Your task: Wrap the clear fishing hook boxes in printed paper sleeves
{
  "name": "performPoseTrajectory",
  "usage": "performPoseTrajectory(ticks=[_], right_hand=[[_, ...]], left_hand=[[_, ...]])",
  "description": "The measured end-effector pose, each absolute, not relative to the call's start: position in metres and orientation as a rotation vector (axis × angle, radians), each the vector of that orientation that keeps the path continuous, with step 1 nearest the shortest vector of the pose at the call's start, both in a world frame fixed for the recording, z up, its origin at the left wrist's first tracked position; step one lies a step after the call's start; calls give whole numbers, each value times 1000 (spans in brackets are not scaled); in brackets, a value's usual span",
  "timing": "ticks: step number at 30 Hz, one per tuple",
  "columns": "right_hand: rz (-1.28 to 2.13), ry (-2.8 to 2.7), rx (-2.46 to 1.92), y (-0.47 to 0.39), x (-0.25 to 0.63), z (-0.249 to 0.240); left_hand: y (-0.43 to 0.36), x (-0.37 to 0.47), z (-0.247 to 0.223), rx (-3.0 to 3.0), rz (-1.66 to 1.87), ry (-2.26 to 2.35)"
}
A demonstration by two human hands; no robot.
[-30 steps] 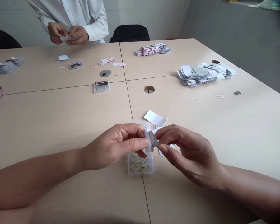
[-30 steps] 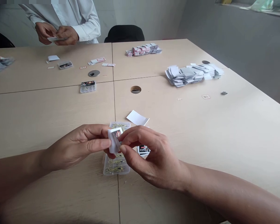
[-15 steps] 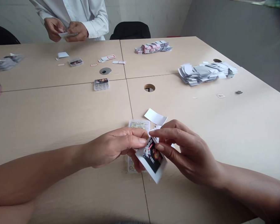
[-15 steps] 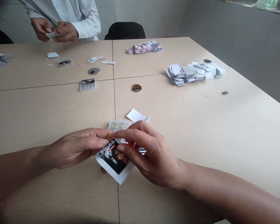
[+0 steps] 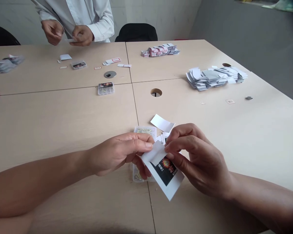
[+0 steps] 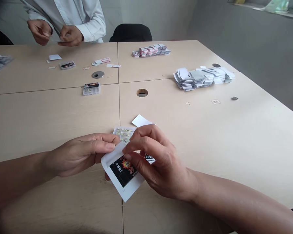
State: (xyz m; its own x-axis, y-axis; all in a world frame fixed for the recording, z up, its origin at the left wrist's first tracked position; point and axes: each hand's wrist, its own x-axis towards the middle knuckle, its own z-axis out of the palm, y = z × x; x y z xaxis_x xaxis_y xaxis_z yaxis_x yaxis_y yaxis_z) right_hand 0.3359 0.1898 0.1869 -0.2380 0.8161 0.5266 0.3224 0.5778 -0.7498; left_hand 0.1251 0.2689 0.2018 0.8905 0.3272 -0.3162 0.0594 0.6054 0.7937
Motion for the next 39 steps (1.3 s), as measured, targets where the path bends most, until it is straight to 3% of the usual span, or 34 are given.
performPoseTrajectory(ticks=[9, 16, 22, 31, 39], right_hand=[[1080, -1634, -930, 188, 333, 182], [1004, -1568, -1038, 189, 332, 188], [963, -1490, -1025, 192, 332, 184], [999, -1432, -1060, 191, 331, 187], [1017, -1485, -1090, 192, 331, 186]], left_hand=[[271, 124, 201, 887, 153, 426], [270, 123, 200, 1079, 374, 483], [267, 121, 203, 1588, 599, 642], [262, 119, 204, 2230, 811, 494], [263, 122, 206, 1846, 495, 673]])
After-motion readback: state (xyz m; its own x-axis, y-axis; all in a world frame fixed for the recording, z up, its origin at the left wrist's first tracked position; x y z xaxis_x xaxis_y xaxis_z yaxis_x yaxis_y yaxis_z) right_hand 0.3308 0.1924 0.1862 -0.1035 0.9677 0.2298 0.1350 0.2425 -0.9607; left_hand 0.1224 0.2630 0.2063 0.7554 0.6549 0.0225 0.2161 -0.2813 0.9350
